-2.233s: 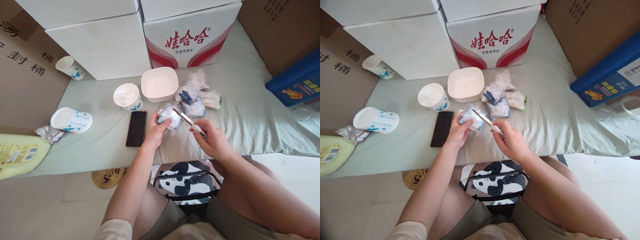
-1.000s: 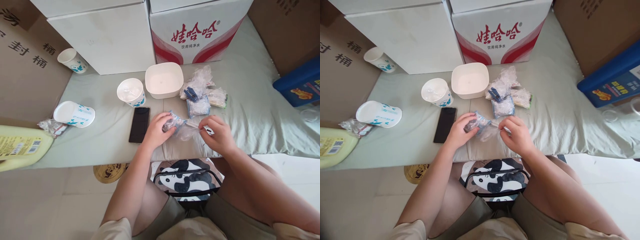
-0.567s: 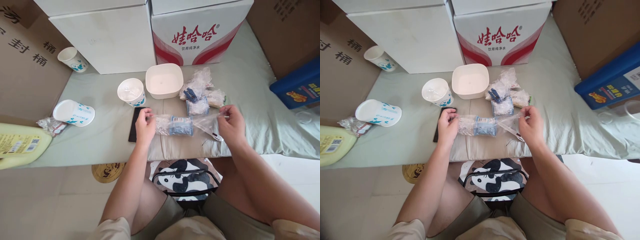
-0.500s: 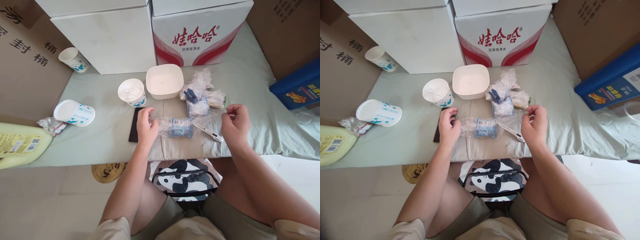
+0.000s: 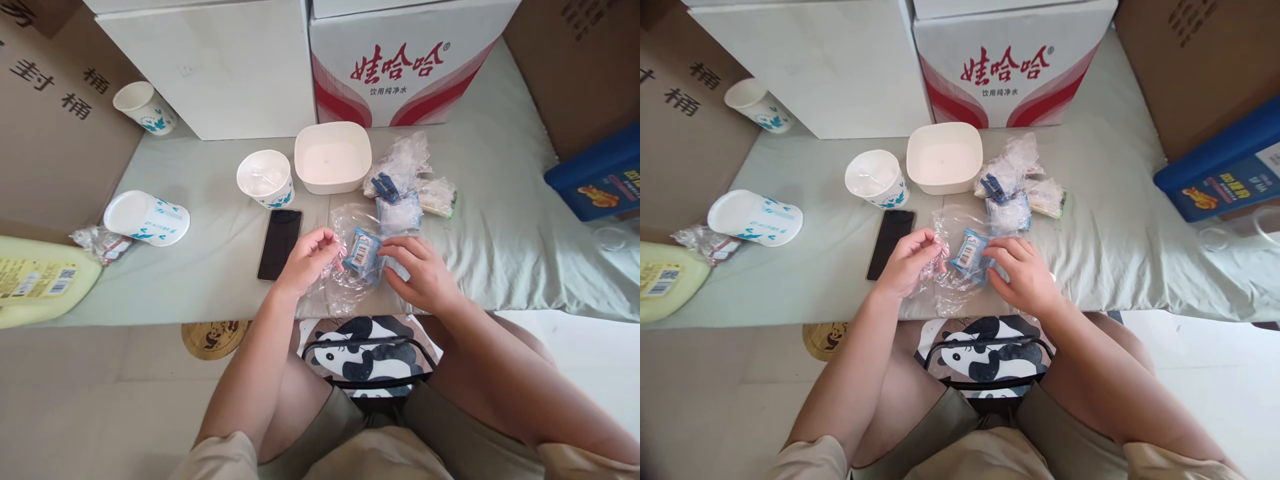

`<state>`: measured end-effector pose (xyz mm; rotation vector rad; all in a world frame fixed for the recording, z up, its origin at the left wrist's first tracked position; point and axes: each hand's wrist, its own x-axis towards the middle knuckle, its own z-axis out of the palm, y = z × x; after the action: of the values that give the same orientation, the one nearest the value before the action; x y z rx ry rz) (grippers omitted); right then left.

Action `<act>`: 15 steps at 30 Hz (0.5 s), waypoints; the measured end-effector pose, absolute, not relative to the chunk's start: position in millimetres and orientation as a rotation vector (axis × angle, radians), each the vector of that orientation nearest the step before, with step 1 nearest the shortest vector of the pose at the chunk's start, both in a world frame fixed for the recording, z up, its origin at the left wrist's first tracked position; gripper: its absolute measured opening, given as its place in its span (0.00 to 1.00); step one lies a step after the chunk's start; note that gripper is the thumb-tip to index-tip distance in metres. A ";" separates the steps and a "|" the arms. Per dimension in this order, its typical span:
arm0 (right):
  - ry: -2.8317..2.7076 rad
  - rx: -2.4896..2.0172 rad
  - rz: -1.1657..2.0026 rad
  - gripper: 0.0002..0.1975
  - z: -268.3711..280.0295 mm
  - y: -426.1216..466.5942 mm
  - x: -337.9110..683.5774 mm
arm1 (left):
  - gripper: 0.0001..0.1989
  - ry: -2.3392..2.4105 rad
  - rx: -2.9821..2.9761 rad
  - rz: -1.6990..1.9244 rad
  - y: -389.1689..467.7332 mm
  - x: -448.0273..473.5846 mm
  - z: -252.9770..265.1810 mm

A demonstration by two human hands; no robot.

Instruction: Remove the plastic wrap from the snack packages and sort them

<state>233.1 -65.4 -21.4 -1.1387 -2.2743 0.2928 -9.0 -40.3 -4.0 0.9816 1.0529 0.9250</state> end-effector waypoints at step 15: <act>-2.296 -1.123 0.376 0.16 -21.7 -74.1 224.7 | 0.16 0.879 0.462 1.392 -25.9 -18.5 11.6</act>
<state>224.7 -74.1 -21.7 -1.1234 -2.2955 0.3765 -18.5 -25.9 11.6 0.4624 0.8786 1.3919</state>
